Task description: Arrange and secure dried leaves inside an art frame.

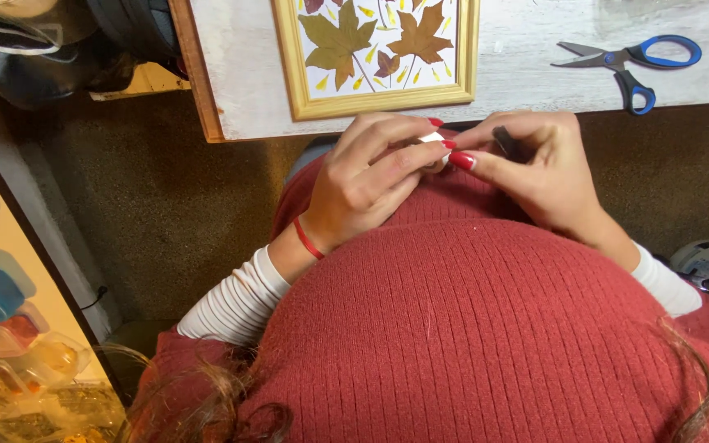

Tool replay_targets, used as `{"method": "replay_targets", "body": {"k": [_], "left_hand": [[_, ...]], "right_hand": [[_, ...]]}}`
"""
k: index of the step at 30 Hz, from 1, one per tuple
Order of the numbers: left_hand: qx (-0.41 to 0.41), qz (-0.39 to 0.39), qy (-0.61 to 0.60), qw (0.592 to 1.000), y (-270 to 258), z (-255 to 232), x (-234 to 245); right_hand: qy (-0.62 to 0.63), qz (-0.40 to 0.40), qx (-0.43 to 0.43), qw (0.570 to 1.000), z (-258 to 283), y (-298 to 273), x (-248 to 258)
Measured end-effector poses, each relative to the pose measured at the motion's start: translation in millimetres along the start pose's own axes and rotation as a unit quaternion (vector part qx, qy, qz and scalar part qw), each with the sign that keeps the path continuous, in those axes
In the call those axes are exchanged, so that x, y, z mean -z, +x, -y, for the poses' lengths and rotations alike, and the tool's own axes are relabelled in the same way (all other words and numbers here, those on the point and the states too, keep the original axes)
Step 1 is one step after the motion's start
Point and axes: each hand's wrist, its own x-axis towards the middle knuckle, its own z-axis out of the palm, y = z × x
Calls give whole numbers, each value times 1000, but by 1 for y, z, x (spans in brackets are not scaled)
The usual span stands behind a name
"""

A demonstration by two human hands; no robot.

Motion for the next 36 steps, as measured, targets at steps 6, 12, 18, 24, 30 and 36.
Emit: {"method": "replay_targets", "body": {"k": [6, 12, 18, 24, 30, 36], "left_hand": [[1, -18, 12, 1000, 0, 1, 0], [10, -35, 12, 999, -1, 1, -1], [19, -53, 10, 998, -2, 2, -2], [10, -64, 22, 998, -1, 1, 0], [-2, -70, 24, 997, -1, 3, 1], [6, -65, 21, 998, 0, 5, 1]], "right_hand": [[146, 78, -125, 978, -4, 16, 9], [195, 69, -148, 967, 4, 17, 2], [219, 86, -140, 962, 6, 20, 2], [231, 79, -165, 956, 3, 20, 3], [247, 83, -153, 953, 11, 23, 1], [219, 82, -133, 963, 5, 24, -2]]}}
